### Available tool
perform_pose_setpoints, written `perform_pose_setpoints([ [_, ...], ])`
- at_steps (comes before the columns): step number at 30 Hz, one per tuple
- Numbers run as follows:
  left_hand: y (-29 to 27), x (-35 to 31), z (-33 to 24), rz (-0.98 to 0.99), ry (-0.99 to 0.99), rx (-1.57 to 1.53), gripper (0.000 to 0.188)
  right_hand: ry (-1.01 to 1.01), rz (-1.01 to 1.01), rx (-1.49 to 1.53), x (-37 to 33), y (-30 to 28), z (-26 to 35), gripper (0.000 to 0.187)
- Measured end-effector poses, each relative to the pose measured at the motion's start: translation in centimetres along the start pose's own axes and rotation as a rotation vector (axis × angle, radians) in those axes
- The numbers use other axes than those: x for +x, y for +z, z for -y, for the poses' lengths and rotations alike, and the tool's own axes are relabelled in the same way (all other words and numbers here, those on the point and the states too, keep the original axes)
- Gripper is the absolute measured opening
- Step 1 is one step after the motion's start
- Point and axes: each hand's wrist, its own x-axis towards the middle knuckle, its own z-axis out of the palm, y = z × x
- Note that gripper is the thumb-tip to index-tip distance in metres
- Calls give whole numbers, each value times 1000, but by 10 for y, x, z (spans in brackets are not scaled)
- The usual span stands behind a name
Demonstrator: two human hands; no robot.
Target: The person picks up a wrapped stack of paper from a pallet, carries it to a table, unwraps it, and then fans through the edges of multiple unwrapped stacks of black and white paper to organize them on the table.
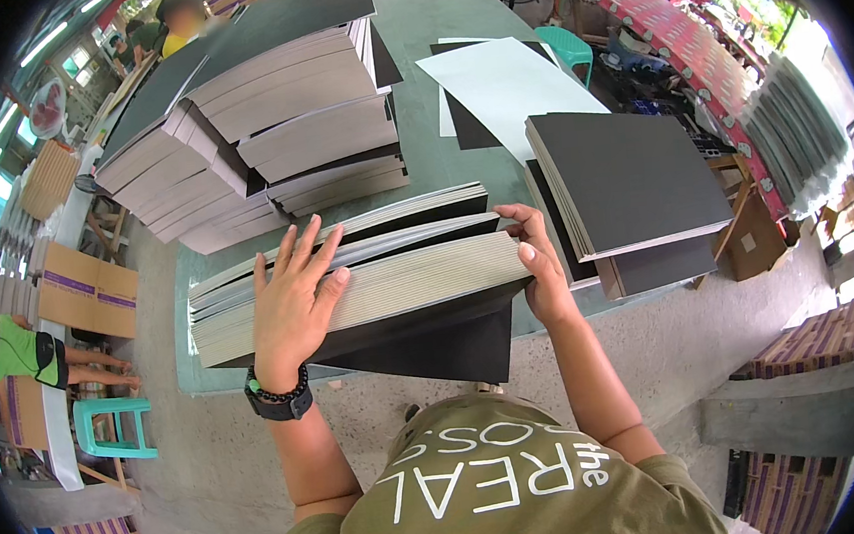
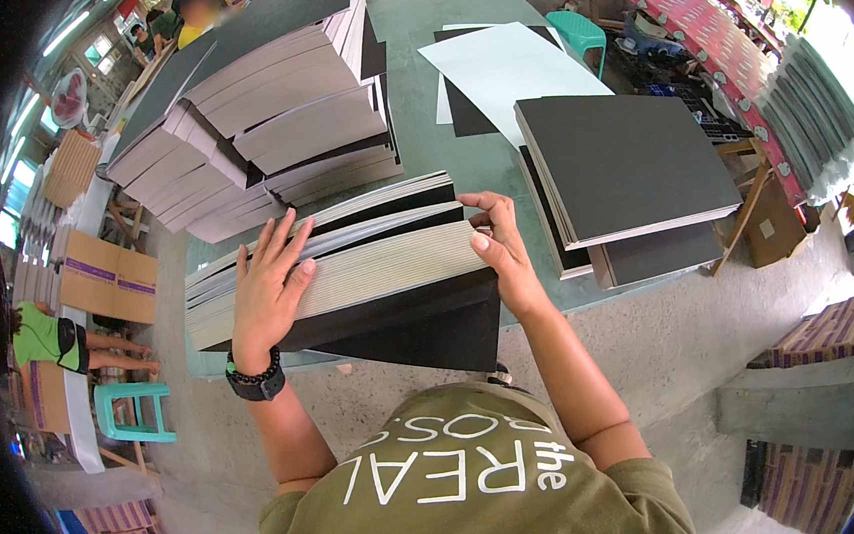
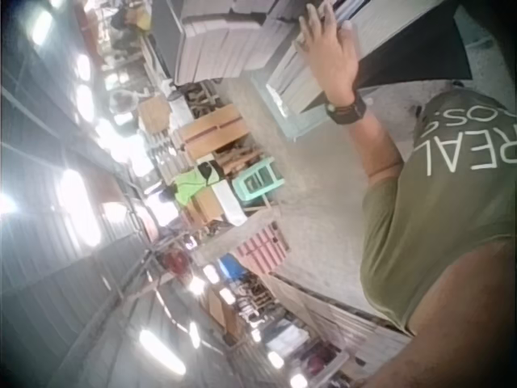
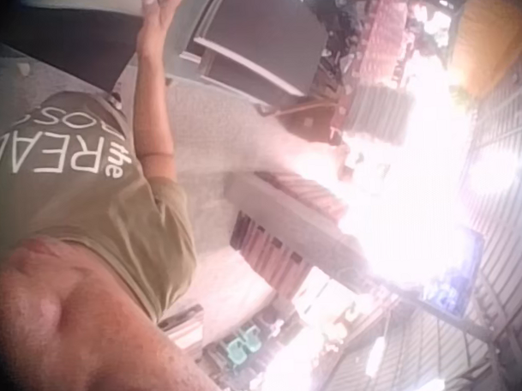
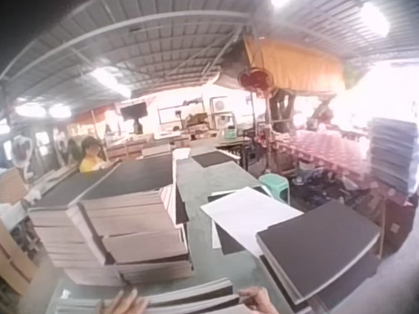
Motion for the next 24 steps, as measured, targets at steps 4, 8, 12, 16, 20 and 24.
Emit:
perform_pose_setpoints([
  [4,1,0,1,-33,18,24,49,56,-6,126,5,4,3,81],
  [8,2,1,1,-34,20,21,50,10,52,45,8,0,3,83],
  [12,3,1,2,-34,18,7,50,-13,85,17,6,-3,5,77],
  [16,1,1,0,-40,8,-5,49,-30,85,-22,5,-4,3,80],
  [20,-3,2,3,-53,4,-28,48,-64,87,64,6,1,-5,86],
  [24,-19,-20,36,-577,262,-219,68,-87,197,54,15,-20,-14,95],
])
